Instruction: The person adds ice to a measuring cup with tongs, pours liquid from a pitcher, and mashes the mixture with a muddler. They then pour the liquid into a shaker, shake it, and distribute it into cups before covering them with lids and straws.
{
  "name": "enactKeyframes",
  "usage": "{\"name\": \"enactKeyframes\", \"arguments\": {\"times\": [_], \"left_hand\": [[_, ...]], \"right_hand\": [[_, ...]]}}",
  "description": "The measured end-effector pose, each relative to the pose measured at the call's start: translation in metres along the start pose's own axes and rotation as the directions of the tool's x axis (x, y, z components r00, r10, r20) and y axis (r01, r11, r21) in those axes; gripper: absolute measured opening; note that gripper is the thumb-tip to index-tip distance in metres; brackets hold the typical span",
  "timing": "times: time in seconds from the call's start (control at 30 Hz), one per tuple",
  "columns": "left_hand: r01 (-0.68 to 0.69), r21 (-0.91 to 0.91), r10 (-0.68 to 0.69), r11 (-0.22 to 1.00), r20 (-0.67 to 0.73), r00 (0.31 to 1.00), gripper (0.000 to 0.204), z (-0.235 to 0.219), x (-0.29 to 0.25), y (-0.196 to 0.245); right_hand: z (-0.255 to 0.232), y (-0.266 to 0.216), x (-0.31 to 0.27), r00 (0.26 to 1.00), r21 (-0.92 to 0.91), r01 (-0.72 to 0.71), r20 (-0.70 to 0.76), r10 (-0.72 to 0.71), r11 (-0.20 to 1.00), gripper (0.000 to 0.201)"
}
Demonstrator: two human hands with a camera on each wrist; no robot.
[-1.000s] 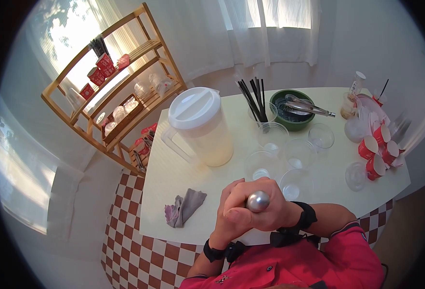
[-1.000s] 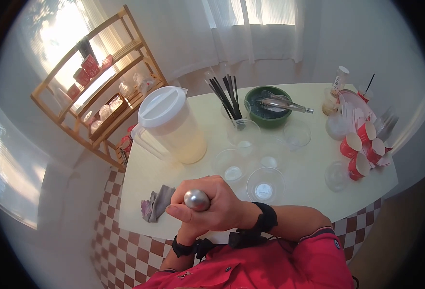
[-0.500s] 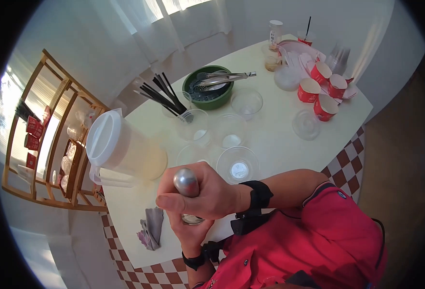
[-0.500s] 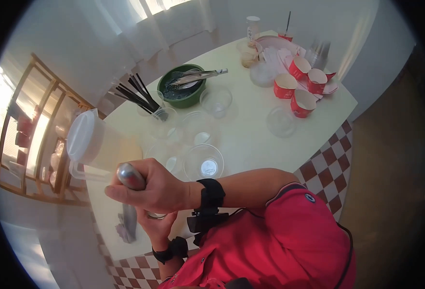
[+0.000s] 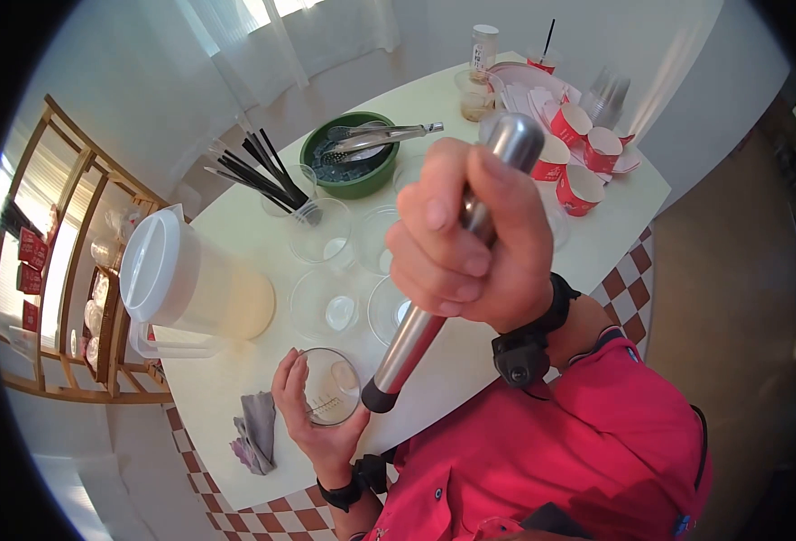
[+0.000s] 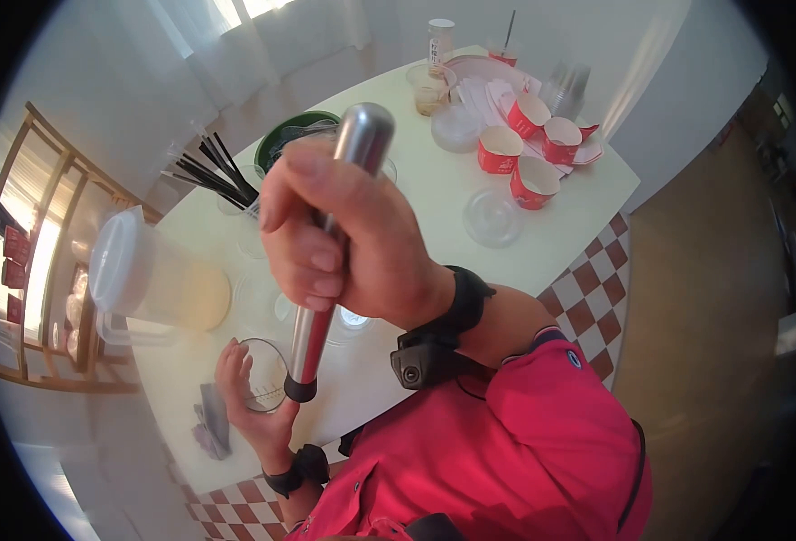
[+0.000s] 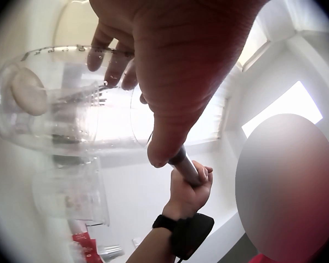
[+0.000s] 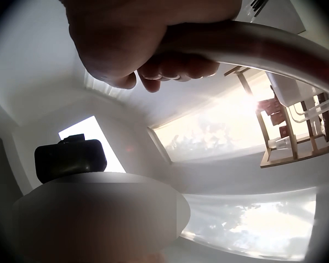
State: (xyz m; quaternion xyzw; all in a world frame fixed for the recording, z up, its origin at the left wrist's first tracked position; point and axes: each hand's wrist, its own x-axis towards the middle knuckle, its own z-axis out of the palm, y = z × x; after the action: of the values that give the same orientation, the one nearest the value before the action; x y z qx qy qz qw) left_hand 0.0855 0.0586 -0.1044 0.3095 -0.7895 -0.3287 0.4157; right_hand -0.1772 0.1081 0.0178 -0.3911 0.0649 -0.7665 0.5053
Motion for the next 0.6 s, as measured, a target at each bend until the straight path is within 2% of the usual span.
{"name": "enactKeyframes", "arguments": {"times": [0.03,0.1,0.13,0.2,0.3,0.33,0.4,0.43,0.47,0.53,0.6], "left_hand": [[-0.009,0.01,0.009,1.0,0.0,1.0,0.09,-0.002,0.0,-0.002],[0.0,0.0,0.0,1.0,0.002,1.0,0.089,-0.002,0.001,0.001],[-0.013,0.0,0.013,1.0,-0.008,1.0,0.088,-0.002,0.001,0.0],[-0.025,0.044,0.025,0.999,0.016,1.0,0.089,-0.005,0.004,0.003],[-0.046,0.055,0.045,0.997,0.007,0.999,0.089,-0.006,0.006,0.004],[-0.034,0.054,0.034,0.998,-0.002,0.999,0.09,-0.005,0.005,0.004],[-0.041,0.058,0.041,0.997,-0.007,0.999,0.09,-0.004,0.005,0.004],[-0.033,0.051,0.033,0.998,-0.009,0.999,0.09,-0.003,0.005,0.004],[-0.034,0.049,0.034,0.998,-0.004,0.999,0.09,-0.003,0.005,0.004],[-0.042,0.053,0.042,0.998,-0.008,0.999,0.09,-0.004,0.005,0.003],[-0.051,0.06,0.051,0.997,-0.004,0.999,0.09,-0.004,0.007,0.005]], "right_hand": [[-0.011,-0.015,-0.003,0.992,0.029,0.072,0.097,-0.074,0.997,0.045],[-0.02,-0.047,-0.018,0.976,0.031,0.191,0.101,-0.194,0.981,0.044],[-0.015,-0.066,-0.033,0.978,-0.013,0.207,-0.032,-0.207,0.978,0.042],[-0.016,-0.09,-0.05,0.948,-0.113,0.295,-0.089,-0.305,0.949,0.043],[-0.03,-0.123,-0.073,0.876,-0.433,0.4,-0.08,-0.476,0.808,0.044],[-0.034,-0.122,-0.072,0.807,-0.658,0.417,-0.049,-0.589,0.627,0.044],[-0.043,-0.122,-0.07,0.642,-0.934,0.337,0.138,-0.755,0.116,0.046],[-0.054,-0.123,-0.069,0.65,-0.965,0.245,0.233,-0.723,-0.091,0.049],[-0.061,-0.127,-0.071,0.695,-0.962,0.09,0.245,-0.676,-0.257,0.054],[-0.074,-0.134,-0.079,0.791,-0.928,-0.055,0.185,-0.583,-0.369,0.054],[-0.086,-0.132,-0.083,0.839,-0.921,-0.035,0.183,-0.512,-0.388,0.044]]}}
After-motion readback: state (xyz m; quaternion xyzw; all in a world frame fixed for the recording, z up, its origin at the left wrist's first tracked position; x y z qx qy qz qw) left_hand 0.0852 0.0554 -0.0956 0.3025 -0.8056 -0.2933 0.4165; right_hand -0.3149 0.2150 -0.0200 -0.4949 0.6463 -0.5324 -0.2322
